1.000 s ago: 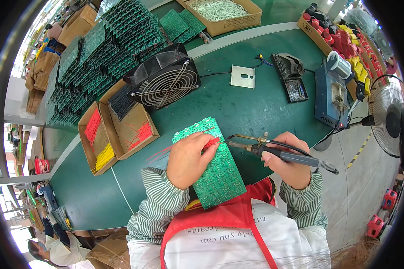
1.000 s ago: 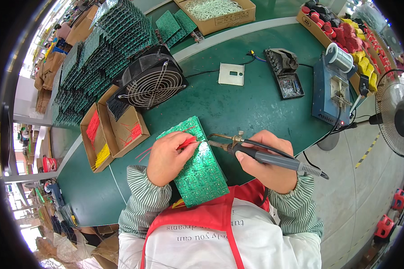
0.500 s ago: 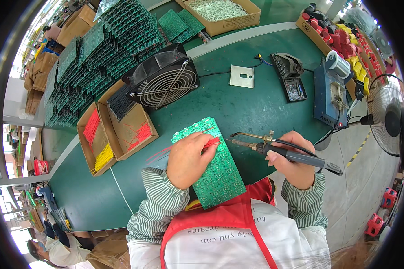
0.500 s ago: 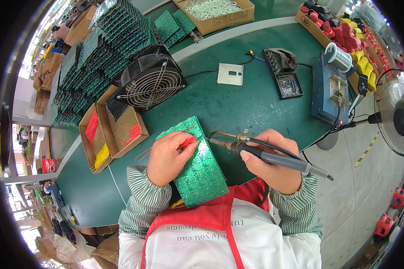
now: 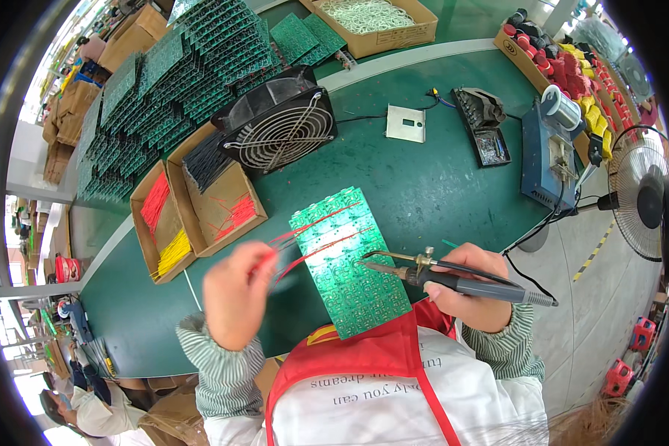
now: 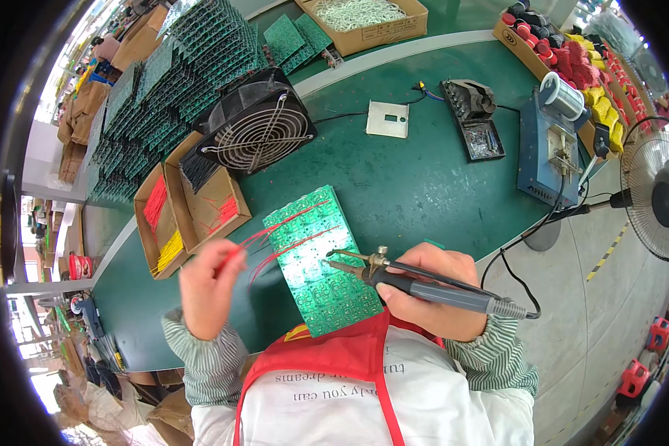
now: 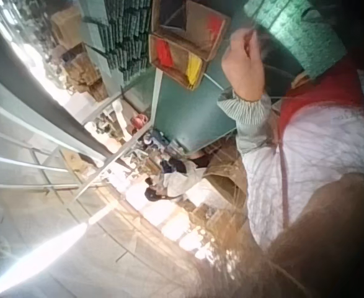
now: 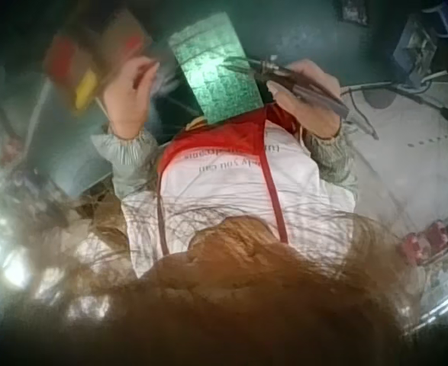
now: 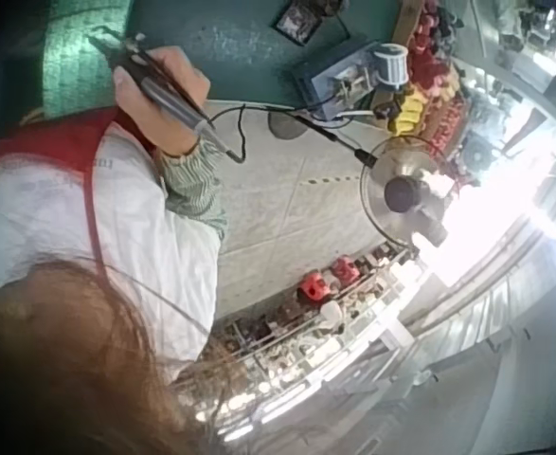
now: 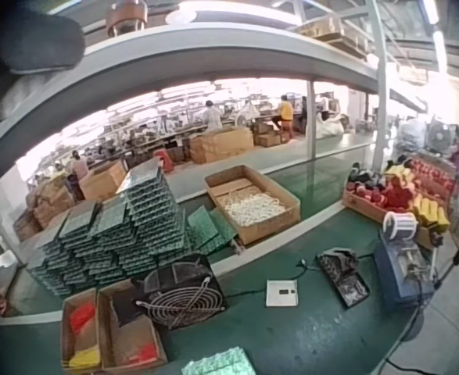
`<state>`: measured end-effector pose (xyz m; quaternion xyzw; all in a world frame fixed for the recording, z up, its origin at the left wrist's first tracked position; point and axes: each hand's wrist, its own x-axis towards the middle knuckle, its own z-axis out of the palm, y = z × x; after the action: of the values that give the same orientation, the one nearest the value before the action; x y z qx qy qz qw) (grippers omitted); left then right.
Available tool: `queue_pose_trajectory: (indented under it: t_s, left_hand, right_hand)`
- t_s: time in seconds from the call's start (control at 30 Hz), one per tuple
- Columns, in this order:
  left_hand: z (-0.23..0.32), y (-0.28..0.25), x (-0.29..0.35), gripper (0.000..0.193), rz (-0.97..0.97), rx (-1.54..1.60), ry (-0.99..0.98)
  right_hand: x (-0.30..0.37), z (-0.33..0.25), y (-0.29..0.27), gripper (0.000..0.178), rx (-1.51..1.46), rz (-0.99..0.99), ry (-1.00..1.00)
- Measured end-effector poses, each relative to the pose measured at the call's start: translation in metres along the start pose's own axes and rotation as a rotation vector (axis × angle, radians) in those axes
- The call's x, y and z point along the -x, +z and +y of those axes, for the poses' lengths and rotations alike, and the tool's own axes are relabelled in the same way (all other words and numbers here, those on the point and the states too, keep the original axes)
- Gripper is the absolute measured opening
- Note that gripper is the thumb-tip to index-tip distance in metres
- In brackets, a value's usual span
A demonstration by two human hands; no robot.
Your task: The person places a stack of circuit boards on the desk and solders red, yellow, and black wires onto them using a soldering iron.
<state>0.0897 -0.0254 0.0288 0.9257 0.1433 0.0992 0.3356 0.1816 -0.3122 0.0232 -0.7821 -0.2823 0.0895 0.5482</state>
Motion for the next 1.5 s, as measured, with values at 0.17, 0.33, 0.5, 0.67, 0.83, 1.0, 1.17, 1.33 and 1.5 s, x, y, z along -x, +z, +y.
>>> queue_pose_trajectory:
  t_s: [0.17,0.33,0.5,0.67,0.83,1.0,1.17,1.33,1.5]
  left_hand:
    - [-0.001,0.021,0.020,0.012,-0.185,0.067,0.067]
    - [-0.009,0.030,0.019,0.013,-0.176,0.161,0.089]
    - [-0.007,0.028,0.014,0.015,-0.296,0.154,0.062]
    - [-0.011,0.031,0.012,0.014,-0.289,0.167,0.088]
    - [-0.010,0.034,0.011,0.013,-0.279,0.175,0.088]
    - [-0.009,0.034,0.009,0.014,-0.283,0.125,0.115]
    - [-0.009,0.035,0.009,0.013,-0.275,0.129,0.121]
    - [-0.011,0.032,0.011,0.013,-0.275,0.112,0.125]
    - [-0.012,-0.005,0.005,0.010,0.126,-0.170,0.027]
  right_hand:
    - [-0.002,-0.006,0.015,0.021,-0.028,-0.034,-0.023]
    - [-0.001,-0.006,0.026,0.020,-0.073,-0.043,-0.017]
    - [-0.003,-0.006,0.030,0.020,-0.091,-0.077,-0.008]
    - [-0.003,-0.002,0.033,0.020,-0.093,-0.092,0.007]
    - [-0.005,0.001,0.035,0.020,-0.119,-0.106,0.030]
    - [-0.008,0.000,0.033,0.020,-0.091,-0.121,0.030]
    - [-0.008,-0.004,0.027,0.020,-0.081,-0.079,0.000]
    - [-0.006,-0.005,0.021,0.020,-0.048,-0.061,0.013]
    - [-0.002,-0.004,0.017,0.020,-0.006,-0.042,0.013]
